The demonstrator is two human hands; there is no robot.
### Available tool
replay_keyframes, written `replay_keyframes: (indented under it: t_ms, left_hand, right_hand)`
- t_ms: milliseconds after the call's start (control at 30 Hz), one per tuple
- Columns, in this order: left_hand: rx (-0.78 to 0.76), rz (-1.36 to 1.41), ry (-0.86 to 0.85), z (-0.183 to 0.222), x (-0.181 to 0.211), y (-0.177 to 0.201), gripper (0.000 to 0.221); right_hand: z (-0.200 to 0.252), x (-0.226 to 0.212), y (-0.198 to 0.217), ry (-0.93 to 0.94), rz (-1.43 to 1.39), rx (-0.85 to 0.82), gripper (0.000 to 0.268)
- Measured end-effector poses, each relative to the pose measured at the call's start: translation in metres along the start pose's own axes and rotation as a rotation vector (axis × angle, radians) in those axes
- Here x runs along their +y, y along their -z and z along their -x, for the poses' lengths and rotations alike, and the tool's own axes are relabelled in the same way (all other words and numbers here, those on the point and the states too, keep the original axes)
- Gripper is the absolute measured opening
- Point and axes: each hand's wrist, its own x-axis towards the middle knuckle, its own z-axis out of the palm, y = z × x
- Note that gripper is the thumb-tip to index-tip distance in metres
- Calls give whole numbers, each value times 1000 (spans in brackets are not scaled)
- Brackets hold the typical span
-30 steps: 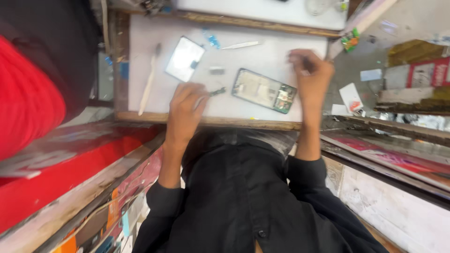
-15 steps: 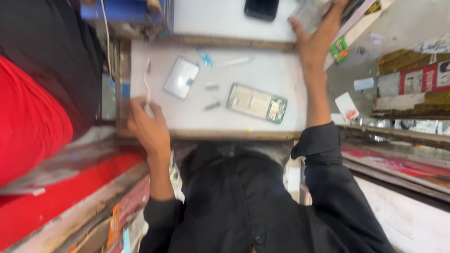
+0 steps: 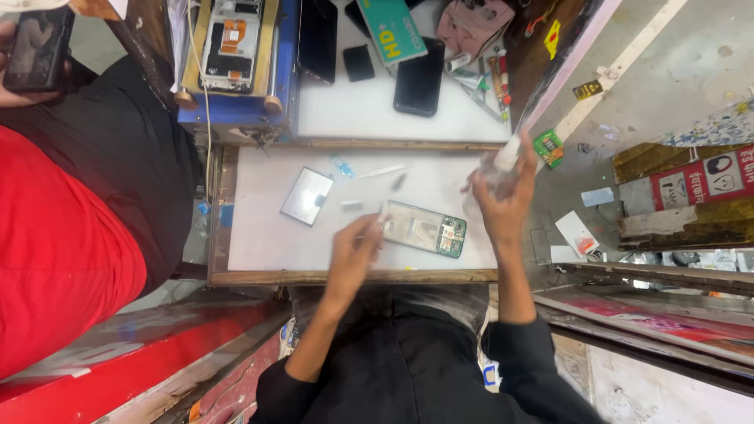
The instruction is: The person cleans a small electronic component with a spray and toothbrush, then places it into a disassembled smartphone chassis. The person then picks up a black smartphone and removes its protective plastic wrap.
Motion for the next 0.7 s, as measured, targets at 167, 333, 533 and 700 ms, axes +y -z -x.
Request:
replay_keyframes:
  t_ms: [167, 333, 533, 700]
  left_hand:
    - [-270, 149, 118, -19, 5, -48, 39]
    - [-440, 340, 247, -38, -2, -108, 43]
    - [-554, 321, 269, -54, -1, -154, 44]
    - [-628, 314, 297, -58, 0, -174, 43]
  right_hand:
    - [35, -26, 16, 6, 19, 26, 78]
    - [59, -46, 48, 130, 679, 137, 77]
    - [53, -63, 71, 99, 813, 187, 73]
    - [53, -60, 80, 138, 849, 226, 71]
